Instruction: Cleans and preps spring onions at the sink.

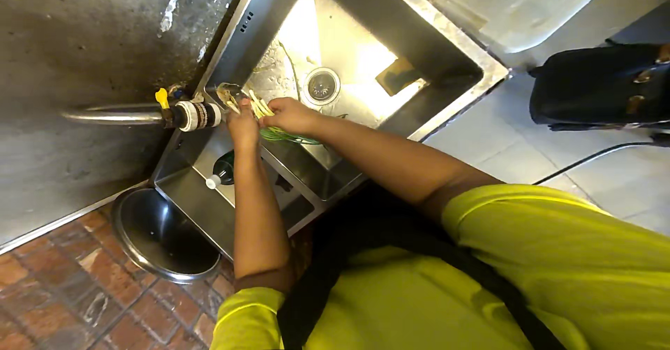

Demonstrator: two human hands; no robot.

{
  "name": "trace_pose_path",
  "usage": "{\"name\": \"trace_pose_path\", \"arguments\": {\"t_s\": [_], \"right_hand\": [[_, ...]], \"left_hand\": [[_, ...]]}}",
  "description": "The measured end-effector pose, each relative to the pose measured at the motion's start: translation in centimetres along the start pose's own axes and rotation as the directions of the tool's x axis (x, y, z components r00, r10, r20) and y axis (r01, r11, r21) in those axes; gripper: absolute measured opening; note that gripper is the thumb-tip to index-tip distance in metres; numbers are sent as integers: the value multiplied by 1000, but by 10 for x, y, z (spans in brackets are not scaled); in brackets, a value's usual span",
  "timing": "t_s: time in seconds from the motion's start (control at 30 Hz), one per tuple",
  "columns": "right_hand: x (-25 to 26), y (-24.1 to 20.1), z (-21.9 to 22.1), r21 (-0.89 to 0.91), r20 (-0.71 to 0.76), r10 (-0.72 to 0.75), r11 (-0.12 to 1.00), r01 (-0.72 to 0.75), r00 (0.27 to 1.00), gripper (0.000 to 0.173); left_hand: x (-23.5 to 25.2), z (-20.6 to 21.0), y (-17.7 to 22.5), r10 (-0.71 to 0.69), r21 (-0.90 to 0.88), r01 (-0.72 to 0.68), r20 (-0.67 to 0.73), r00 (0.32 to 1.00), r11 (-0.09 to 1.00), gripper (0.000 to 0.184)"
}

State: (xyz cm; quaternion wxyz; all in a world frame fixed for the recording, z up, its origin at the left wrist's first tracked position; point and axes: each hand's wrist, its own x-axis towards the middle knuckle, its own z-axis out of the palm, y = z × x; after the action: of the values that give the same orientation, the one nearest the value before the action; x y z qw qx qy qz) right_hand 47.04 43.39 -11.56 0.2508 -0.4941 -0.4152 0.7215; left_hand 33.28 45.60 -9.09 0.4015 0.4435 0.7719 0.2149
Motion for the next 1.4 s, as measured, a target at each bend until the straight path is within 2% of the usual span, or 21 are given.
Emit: {"name": "trace_pose_path", "arguments": {"t_s": [0.13,0.23,0.33,0.47,0.57,0.7,0.83,0.93,1.03,1.1,1.2,1.4], "right_hand": [[-1,5,-4,32,-1,8,999,-8,1000,33],[-1,6,-8,73,-38,31,997,-28,999,31],[1,7,-11,75,-58,30,997,-26,998,29],[2,10,-12,91,-63,11,996,-5,998,29],[3,10,-10,188,-70,36,982,-23,997,29],[5,5,-6,259,-36,86,963,-74,996,27],[8,4,-3,182,-2,-1,983,1,1000,32],[13,4,-5,87,-17,-13,996,15,1000,30],[13,4,-8,140,-51,4,990,3,999,27],[12,3,-8,142,-62,10,990,-1,998,26],[15,3,-7,107,-73,10,994,-2,997,25],[15,-3,-1,-2,-61,15,1000,-15,998,26]], "left_hand": [[2,2,-2,-60,-120,56,-29,998,991,32],[0,-3,-3,-22,-130,28,47,999,991,35],[-5,-4,-2,3,-159,14,108,994,987,22],[-4,0,1,-34,-118,39,42,999,992,20],[-4,1,2,-63,-104,63,3,998,993,21],[-4,-1,-2,-34,-150,37,21,999,988,18],[-5,-1,-7,35,-215,-29,25,999,976,19],[-6,-4,-8,30,-213,-27,14,999,977,19],[-6,-10,-10,-4,-188,9,27,1000,982,25],[-6,-13,-9,-15,-181,30,81,997,983,28],[-8,-15,-9,-23,-179,58,194,981,982,20],[-11,-18,-4,-51,-83,70,210,976,994,18]]}}
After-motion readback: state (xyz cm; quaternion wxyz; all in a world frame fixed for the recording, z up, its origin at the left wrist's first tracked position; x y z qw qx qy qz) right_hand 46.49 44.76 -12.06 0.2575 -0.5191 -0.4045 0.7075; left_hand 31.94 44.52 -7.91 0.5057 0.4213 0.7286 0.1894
